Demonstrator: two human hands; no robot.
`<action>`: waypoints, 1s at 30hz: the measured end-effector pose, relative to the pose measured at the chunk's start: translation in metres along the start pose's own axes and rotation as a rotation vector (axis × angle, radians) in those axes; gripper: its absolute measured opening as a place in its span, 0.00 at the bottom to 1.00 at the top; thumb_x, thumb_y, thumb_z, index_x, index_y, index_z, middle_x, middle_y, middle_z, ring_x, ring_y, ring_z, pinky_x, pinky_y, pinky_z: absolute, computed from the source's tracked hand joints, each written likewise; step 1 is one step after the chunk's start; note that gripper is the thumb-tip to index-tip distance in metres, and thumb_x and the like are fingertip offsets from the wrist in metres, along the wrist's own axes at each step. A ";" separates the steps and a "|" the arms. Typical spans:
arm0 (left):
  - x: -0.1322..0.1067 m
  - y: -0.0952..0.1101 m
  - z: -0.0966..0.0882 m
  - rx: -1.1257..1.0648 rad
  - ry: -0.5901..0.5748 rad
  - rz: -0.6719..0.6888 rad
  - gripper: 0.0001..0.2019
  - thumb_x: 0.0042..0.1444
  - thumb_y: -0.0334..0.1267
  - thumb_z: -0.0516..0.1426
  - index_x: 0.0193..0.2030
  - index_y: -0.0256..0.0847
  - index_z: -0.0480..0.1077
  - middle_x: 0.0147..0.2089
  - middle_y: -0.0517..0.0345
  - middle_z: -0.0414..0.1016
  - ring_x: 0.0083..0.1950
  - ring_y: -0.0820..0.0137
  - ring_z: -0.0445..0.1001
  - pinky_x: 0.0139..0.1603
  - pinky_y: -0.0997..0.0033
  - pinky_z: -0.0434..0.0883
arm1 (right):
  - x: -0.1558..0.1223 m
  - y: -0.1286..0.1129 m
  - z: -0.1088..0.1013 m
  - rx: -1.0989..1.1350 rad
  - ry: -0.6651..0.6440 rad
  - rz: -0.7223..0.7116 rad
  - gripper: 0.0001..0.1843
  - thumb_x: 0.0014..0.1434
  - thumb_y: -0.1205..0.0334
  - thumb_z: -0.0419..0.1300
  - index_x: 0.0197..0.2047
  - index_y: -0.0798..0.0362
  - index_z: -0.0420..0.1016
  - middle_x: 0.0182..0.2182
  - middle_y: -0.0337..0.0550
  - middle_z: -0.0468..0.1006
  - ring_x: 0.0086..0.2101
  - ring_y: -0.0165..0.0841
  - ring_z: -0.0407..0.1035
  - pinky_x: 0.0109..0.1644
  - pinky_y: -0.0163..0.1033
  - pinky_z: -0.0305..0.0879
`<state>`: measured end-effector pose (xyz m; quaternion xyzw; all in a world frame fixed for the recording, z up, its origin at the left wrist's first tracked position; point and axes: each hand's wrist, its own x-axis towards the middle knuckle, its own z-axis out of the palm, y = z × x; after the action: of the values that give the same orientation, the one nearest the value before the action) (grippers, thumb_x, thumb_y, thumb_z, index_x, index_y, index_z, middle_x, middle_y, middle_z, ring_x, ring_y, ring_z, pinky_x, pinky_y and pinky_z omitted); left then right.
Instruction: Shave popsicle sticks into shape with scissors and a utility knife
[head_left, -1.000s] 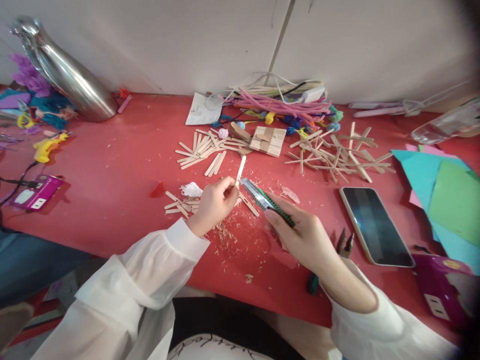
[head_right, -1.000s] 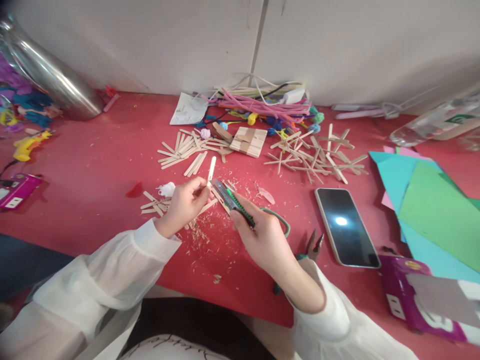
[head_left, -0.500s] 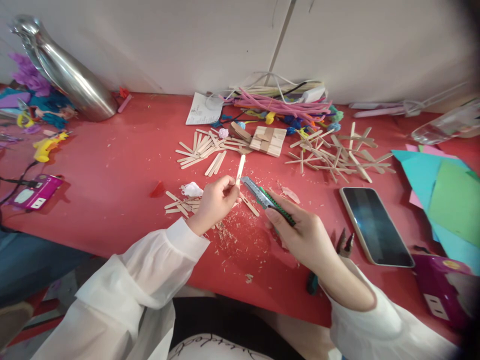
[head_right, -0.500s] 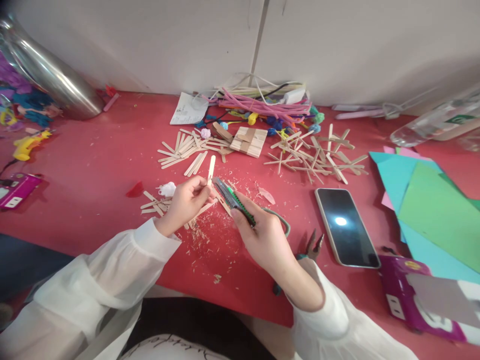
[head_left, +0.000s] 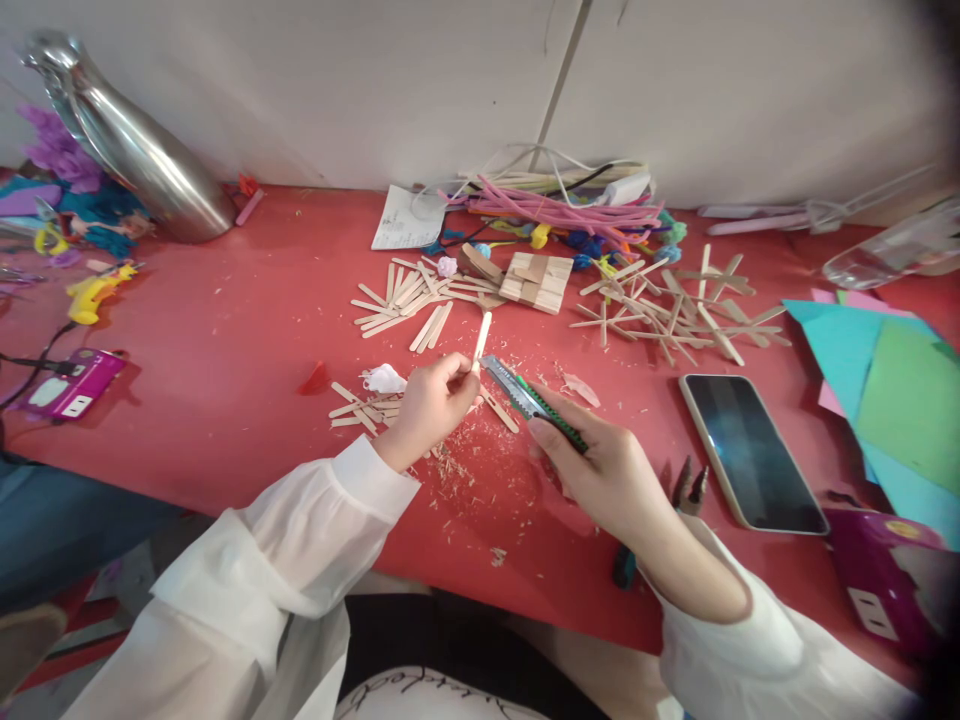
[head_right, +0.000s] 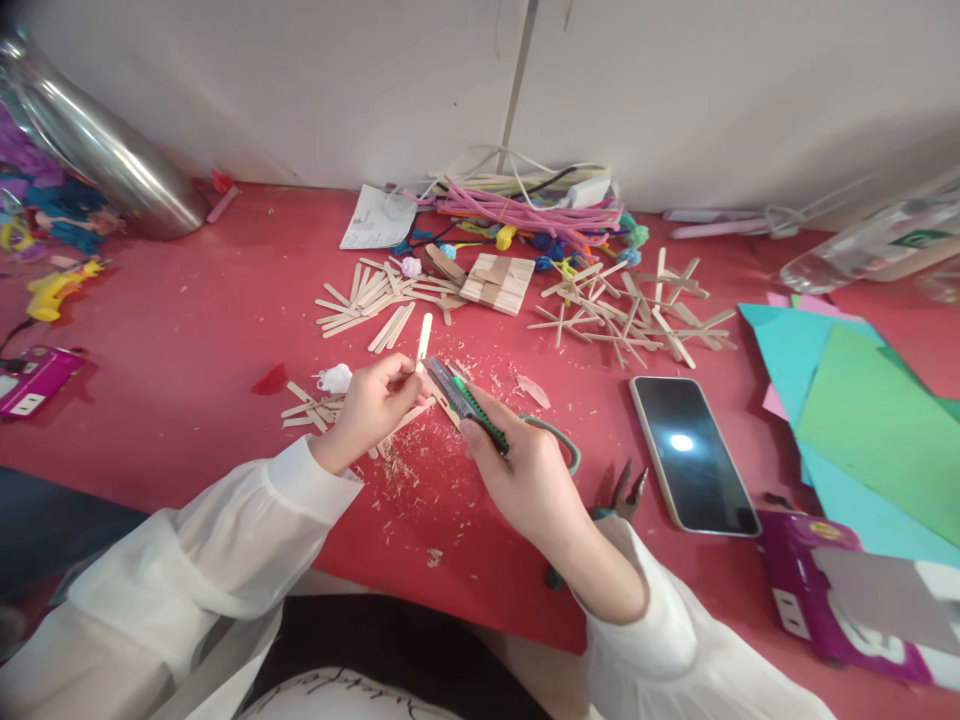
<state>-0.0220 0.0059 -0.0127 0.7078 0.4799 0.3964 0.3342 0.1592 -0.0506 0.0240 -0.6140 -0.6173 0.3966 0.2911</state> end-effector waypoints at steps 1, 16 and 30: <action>0.000 0.001 -0.001 0.038 -0.002 0.019 0.08 0.59 0.37 0.50 0.30 0.39 0.63 0.26 0.60 0.72 0.27 0.74 0.71 0.29 0.75 0.67 | 0.000 0.000 0.000 -0.007 -0.003 -0.001 0.27 0.59 0.50 0.51 0.57 0.57 0.65 0.19 0.33 0.68 0.14 0.23 0.56 0.17 0.30 0.58; 0.001 0.007 -0.006 0.327 -0.073 0.012 0.11 0.58 0.33 0.48 0.24 0.41 0.55 0.19 0.66 0.53 0.20 0.76 0.58 0.23 0.76 0.51 | 0.004 0.007 0.004 -0.294 0.055 -0.133 0.25 0.60 0.52 0.49 0.55 0.57 0.69 0.18 0.37 0.74 0.13 0.27 0.61 0.18 0.33 0.60; 0.003 0.005 -0.009 0.089 -0.109 -0.111 0.11 0.56 0.33 0.50 0.23 0.39 0.61 0.19 0.63 0.64 0.20 0.76 0.64 0.21 0.77 0.58 | -0.004 0.011 0.012 -0.917 0.328 -0.466 0.21 0.60 0.62 0.49 0.54 0.49 0.71 0.24 0.42 0.77 0.17 0.27 0.64 0.17 0.34 0.47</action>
<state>-0.0268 0.0080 -0.0037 0.7148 0.5166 0.3162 0.3496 0.1550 -0.0566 0.0091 -0.5786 -0.7935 -0.0896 0.1660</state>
